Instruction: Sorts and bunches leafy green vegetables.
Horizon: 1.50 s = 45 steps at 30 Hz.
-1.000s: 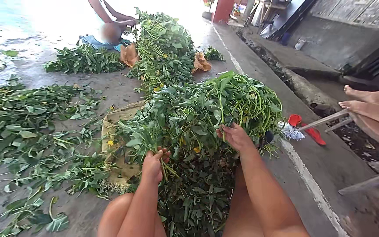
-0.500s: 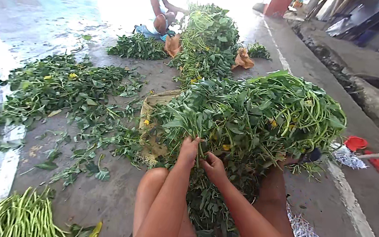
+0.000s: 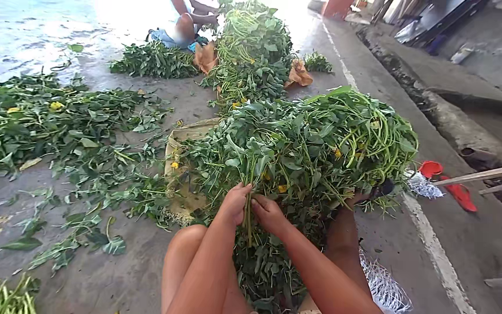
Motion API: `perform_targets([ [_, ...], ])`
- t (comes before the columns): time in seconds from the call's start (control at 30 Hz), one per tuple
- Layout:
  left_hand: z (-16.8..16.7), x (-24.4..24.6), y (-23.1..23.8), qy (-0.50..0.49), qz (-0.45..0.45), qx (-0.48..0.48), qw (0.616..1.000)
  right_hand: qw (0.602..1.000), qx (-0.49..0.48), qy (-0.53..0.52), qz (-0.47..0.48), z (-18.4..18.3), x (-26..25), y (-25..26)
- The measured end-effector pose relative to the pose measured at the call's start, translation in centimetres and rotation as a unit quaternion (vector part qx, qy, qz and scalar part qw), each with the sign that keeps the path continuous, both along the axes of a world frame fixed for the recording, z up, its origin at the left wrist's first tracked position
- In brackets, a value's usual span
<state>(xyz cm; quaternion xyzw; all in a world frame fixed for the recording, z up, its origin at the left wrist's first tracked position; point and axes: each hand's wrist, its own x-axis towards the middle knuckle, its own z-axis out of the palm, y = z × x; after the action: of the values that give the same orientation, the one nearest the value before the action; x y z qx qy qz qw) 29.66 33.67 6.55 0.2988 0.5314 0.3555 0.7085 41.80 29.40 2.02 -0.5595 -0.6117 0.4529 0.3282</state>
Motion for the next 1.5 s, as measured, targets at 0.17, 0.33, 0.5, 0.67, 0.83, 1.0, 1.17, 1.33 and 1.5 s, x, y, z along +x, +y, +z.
perform_targets([
  [0.17, 0.4, -0.8, 0.6, 0.015, 0.096, -0.01, 0.995, 0.958, 0.231, -0.132, 0.109, -3.0, 1.0, -3.3],
  [0.33, 0.3, -0.4, 0.3, -0.031, 0.104, -0.009, 0.994, 0.926, 0.344, -0.147, 0.046, -2.8, 1.7, -2.8],
  [0.5, 0.5, -1.0, 0.7, -0.096, 0.207, -0.013, 0.974, 0.955, 0.195, -0.167, 0.152, 0.0, 2.6, -1.8],
  [0.67, 0.8, -2.3, 1.6, -0.118, 0.254, -0.038, 0.959, 0.98, 0.038, -0.083, 0.174, 1.1, 7.5, -4.6],
  [0.83, 0.4, -2.9, 1.8, -0.157, 0.299, -0.025, 0.941, 0.992, 0.05, 0.061, 0.101, 0.6, 13.5, -6.6],
  [1.0, 0.6, -3.4, 2.2, -0.147, 0.36, 0.003, 0.921, 0.993, 0.044, -0.071, -0.08, 3.6, 16.0, -7.2],
  [1.17, 0.4, -1.7, 0.9, -0.12, 0.198, -0.008, 0.973, 0.982, 0.119, -0.108, -0.096, 4.3, 11.2, -3.7],
  [1.33, 0.6, -0.9, -0.3, -0.125, 0.067, -0.025, 0.99, 0.995, 0.0, -0.041, 0.091, 3.0, 4.2, 0.4],
  [1.5, 0.5, -2.1, 0.6, -0.108, 0.207, 0.003, 0.972, 0.985, -0.056, -0.07, 0.149, -0.5, 2.7, -1.0],
])
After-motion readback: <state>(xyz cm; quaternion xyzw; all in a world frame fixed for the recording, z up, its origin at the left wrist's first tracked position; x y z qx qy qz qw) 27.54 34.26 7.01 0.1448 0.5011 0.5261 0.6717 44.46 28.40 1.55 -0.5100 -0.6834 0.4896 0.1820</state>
